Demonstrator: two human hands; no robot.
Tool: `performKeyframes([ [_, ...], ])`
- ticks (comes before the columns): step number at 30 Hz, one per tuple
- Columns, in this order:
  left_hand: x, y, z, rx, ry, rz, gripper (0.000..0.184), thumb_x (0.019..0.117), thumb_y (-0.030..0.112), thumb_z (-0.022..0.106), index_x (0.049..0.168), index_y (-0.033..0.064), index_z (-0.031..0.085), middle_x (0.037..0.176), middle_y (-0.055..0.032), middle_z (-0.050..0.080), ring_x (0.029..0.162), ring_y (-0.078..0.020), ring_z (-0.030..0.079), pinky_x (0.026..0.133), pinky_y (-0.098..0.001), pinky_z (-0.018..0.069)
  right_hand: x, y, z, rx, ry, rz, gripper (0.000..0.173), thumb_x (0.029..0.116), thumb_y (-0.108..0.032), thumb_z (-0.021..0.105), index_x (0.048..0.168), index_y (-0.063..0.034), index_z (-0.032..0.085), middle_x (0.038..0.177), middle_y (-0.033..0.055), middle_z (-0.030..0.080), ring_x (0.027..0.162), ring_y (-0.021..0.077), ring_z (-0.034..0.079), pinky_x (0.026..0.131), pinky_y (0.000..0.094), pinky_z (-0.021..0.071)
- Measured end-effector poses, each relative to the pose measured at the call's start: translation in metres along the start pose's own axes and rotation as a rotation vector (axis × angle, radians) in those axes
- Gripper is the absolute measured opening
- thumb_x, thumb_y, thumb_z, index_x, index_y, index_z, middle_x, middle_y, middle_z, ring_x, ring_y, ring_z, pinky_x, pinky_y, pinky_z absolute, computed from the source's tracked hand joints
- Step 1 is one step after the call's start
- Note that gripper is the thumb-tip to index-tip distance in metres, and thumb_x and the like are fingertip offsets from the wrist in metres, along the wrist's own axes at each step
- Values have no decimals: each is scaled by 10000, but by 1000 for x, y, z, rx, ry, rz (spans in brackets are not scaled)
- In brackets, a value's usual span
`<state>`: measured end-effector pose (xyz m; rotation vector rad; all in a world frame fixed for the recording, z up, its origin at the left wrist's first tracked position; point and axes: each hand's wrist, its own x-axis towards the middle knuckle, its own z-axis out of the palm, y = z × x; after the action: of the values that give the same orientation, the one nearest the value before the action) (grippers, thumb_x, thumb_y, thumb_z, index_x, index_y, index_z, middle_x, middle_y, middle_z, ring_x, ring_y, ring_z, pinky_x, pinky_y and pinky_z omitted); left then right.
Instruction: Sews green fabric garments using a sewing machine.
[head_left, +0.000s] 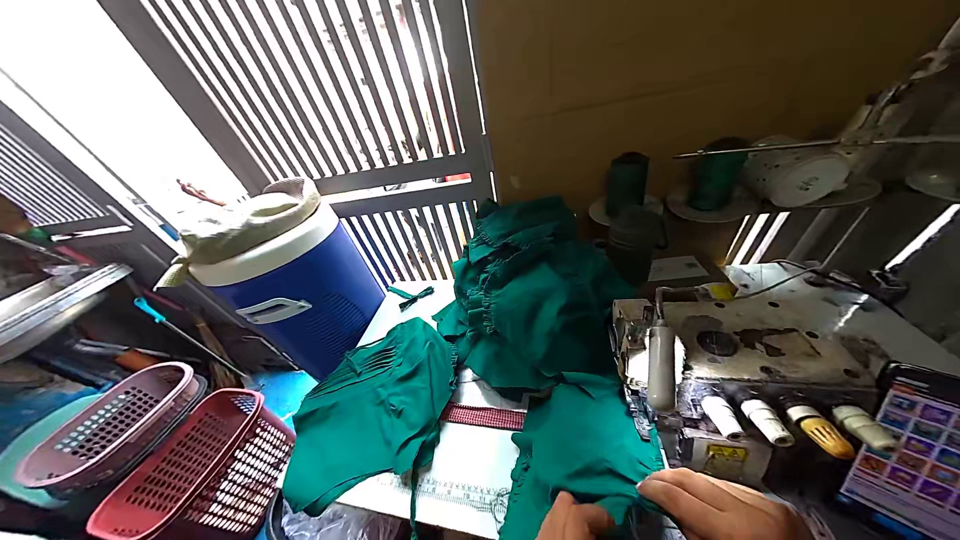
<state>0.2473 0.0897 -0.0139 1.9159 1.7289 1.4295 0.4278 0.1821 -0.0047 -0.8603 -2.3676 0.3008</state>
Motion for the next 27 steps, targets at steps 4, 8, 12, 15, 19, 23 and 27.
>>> performKeyframes([
  [4,20,-12,32,299,49,46,741,646,414,899,1239,29,678,890,-140,664,727,-242,656,578,-366,547,8,4,1,-5,97,-32,198,999,-59,583,1004,-99,776,982,98,781,807,219,753,648,375,588],
  [8,51,-34,40,475,105,194,412,698,329,819,1051,124,763,800,-46,630,674,-179,643,503,-305,518,15,12,-1,-6,215,-30,193,998,-94,583,983,-128,772,942,52,776,807,158,738,650,327,577],
  [12,73,-36,28,474,76,263,256,677,264,813,893,152,734,852,-14,634,770,-164,650,551,-289,528,20,19,2,2,296,-8,206,996,-129,582,966,-143,785,860,46,759,761,149,724,625,311,570],
  [15,83,-38,24,424,10,299,289,671,229,842,922,137,733,1103,-37,705,900,-194,683,632,-315,573,24,22,7,5,350,3,213,997,-165,578,963,-152,788,847,38,755,739,134,714,615,292,561],
  [19,103,-36,14,370,-101,315,380,695,107,814,1069,122,756,951,-20,745,853,-237,696,658,-409,580,33,20,10,-32,428,48,237,1010,-229,575,951,-155,793,824,39,749,694,153,712,561,333,556],
  [23,119,-32,5,453,-214,335,181,770,117,750,950,127,742,785,-40,682,737,-263,671,579,-461,539,38,18,5,6,397,160,197,985,-214,627,924,-134,795,791,29,736,702,134,702,600,312,556],
  [27,117,-30,1,502,-235,398,120,791,148,699,908,135,723,815,-8,695,828,-251,664,646,-438,522,28,17,7,89,404,175,189,987,-224,637,932,-146,800,799,1,739,737,78,698,643,255,559],
])
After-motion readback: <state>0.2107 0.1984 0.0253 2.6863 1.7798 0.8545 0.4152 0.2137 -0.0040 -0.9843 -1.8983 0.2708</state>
